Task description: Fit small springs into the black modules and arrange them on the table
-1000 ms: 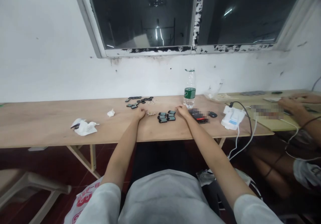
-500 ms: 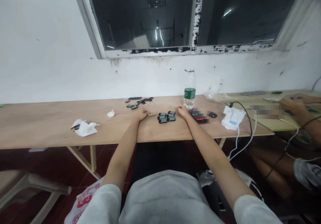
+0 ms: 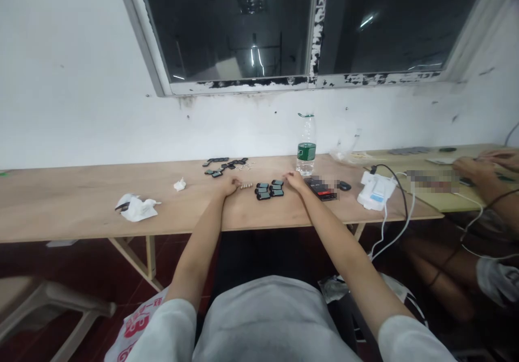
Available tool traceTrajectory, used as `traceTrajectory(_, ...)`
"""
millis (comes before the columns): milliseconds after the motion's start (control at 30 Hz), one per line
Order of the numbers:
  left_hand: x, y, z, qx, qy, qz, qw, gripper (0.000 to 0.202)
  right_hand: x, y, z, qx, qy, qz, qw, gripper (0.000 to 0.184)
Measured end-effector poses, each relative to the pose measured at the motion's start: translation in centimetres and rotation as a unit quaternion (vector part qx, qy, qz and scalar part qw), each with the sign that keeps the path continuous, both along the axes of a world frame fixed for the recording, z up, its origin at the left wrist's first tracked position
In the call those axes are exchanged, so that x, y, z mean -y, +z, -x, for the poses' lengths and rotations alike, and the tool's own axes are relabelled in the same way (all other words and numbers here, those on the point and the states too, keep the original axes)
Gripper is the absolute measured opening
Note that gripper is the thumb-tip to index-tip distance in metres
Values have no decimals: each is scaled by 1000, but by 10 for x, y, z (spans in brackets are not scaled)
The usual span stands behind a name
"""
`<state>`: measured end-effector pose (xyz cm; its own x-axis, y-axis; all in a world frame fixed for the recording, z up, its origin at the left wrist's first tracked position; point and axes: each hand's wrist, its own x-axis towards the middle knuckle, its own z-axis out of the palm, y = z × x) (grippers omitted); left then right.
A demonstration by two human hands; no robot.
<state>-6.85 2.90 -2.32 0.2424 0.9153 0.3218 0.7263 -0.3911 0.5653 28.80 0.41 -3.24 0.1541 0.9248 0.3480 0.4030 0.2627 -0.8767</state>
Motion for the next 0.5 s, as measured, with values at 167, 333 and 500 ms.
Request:
traceTrajectory(167, 1, 3, -2, -5, 11, -12, 1000, 11, 0, 0, 0, -3, 8, 4, 1000, 21)
traceTrajectory(333, -2, 2, -2, -6, 25, -16, 1000, 10, 2, 1, 1, 28, 4, -6, 1000, 21)
traceTrajectory(500, -5, -3, 3, 17, 37, -32, 999, 6, 5, 1, 4, 95, 10, -8, 995, 26)
